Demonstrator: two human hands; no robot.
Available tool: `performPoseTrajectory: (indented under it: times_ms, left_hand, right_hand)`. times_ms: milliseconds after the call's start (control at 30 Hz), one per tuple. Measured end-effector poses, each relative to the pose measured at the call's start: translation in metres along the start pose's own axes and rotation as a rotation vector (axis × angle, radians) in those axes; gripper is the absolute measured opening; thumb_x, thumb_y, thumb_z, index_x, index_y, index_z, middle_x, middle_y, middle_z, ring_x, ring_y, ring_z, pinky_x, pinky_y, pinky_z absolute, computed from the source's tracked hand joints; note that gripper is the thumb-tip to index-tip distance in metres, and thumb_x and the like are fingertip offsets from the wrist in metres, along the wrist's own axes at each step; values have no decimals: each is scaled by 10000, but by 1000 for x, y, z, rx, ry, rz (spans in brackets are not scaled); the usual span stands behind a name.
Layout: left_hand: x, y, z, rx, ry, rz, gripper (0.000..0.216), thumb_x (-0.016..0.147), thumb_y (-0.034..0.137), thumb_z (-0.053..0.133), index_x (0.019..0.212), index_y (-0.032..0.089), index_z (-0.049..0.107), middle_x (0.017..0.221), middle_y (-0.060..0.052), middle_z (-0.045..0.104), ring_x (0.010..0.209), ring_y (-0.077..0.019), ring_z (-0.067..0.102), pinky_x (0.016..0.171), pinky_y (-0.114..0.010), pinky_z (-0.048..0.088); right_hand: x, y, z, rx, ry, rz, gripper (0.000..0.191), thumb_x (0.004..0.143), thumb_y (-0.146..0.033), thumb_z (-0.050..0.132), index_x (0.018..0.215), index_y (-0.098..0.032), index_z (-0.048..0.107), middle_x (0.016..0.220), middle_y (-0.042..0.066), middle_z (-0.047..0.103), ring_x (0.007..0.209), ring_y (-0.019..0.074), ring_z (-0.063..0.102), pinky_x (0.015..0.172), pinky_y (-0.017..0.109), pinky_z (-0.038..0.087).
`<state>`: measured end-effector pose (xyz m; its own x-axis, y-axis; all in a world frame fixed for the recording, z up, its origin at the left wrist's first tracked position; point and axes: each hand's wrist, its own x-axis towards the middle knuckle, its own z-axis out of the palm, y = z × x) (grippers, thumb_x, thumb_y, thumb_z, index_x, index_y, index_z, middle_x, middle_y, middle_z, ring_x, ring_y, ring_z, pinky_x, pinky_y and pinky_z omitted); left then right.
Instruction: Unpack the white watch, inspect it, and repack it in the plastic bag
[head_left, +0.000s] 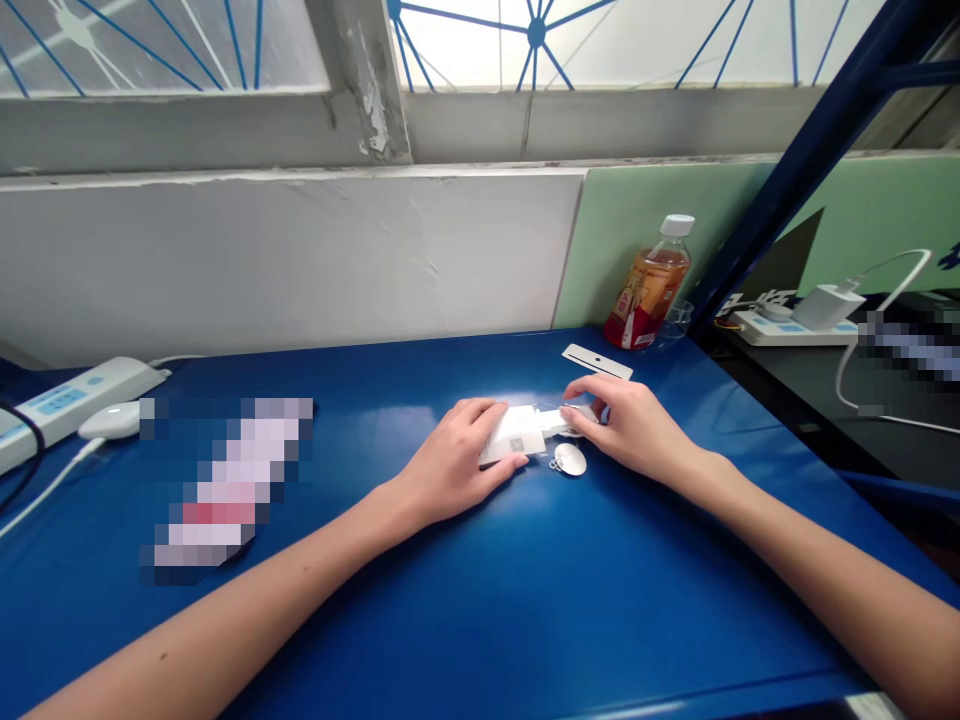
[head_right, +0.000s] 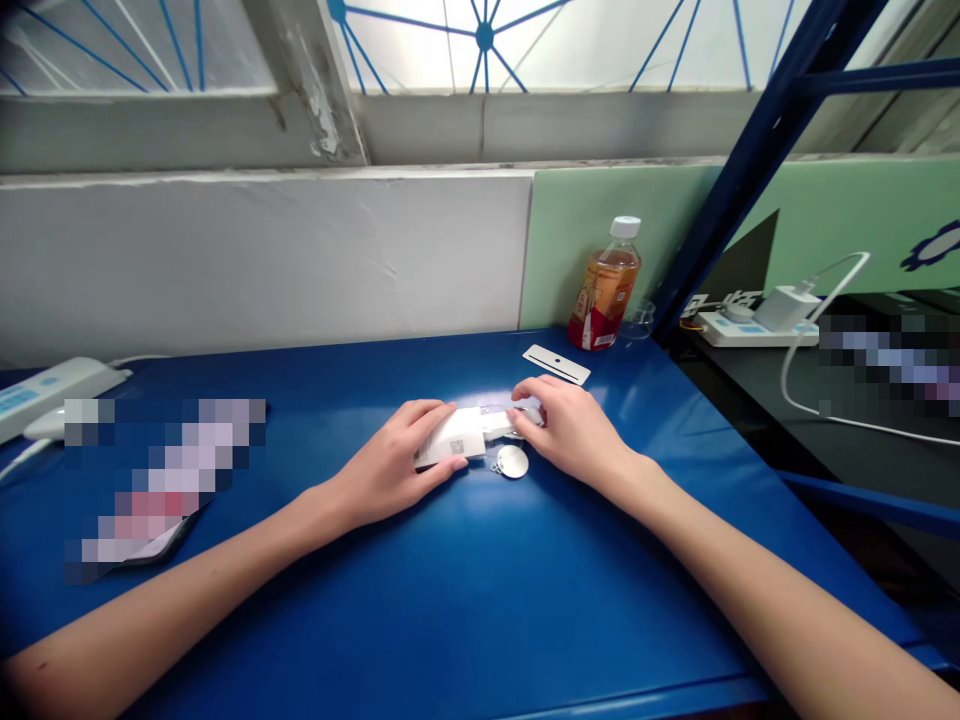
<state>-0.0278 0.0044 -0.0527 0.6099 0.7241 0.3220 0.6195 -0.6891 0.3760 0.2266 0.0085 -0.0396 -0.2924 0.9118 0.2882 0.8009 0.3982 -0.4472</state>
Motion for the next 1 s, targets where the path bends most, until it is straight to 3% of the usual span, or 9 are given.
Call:
performPoseTrajectory:
  times_ms: [100,267,500,633,800,1000]
  left_hand:
    - [1,-1,0,-3,-6,-4,512,922,440,606,1306,117,504,1265,-162,577,1177,-292,537,992,-429,482]
    - [1,-2,0,-5,-16,-10,518,926,460,596,1316,133,498,1276,-157,573,1188,-292,534,993,-436,480]
    - [1,-1,-1,-8,-18,-6,498,919,449,602,1295,136,510,1258,-158,578,1172,-296,543,982,-444,485]
    - [1,-1,-1,-4,-21,0,487,917,435,607,1291,139,509,1258,-155,578,1165,-294,544,980,-444,486]
    - [1,-1,-1,4,-24,3,488,919,431,602,1292,131,507,1262,-164,576,1174,-297,536,989,-450,481]
    - [1,-1,0,33,-33,12,503,938,467,557,1291,112,508,1300,-182,563,1252,-323,497,1040,-466,452]
  right_hand:
    - [0,5,-7,-37,0,-125,149,926,-325,558,924,-221,664,968,35,708,625,148,612,635,299,472]
    - [2,16,-17,17,-102,-374,189,938,-291,569,1030,-230,722,1060,56,717,826,183,689,722,297,523]
    - [1,13,-1,123,-102,-400,223,955,-276,558,1027,-209,758,1053,72,738,840,180,712,732,286,553]
    - [1,12,-10,-5,-90,-412,214,927,-319,609,1052,-230,757,1094,61,735,886,205,710,780,324,557]
    - [6,20,-20,-49,-174,-477,211,926,-303,618,1071,-232,754,1078,58,748,925,224,691,824,359,560]
    - [5,16,-1,29,-122,-492,226,955,-283,581,1090,-209,746,1077,73,751,980,231,655,856,369,558]
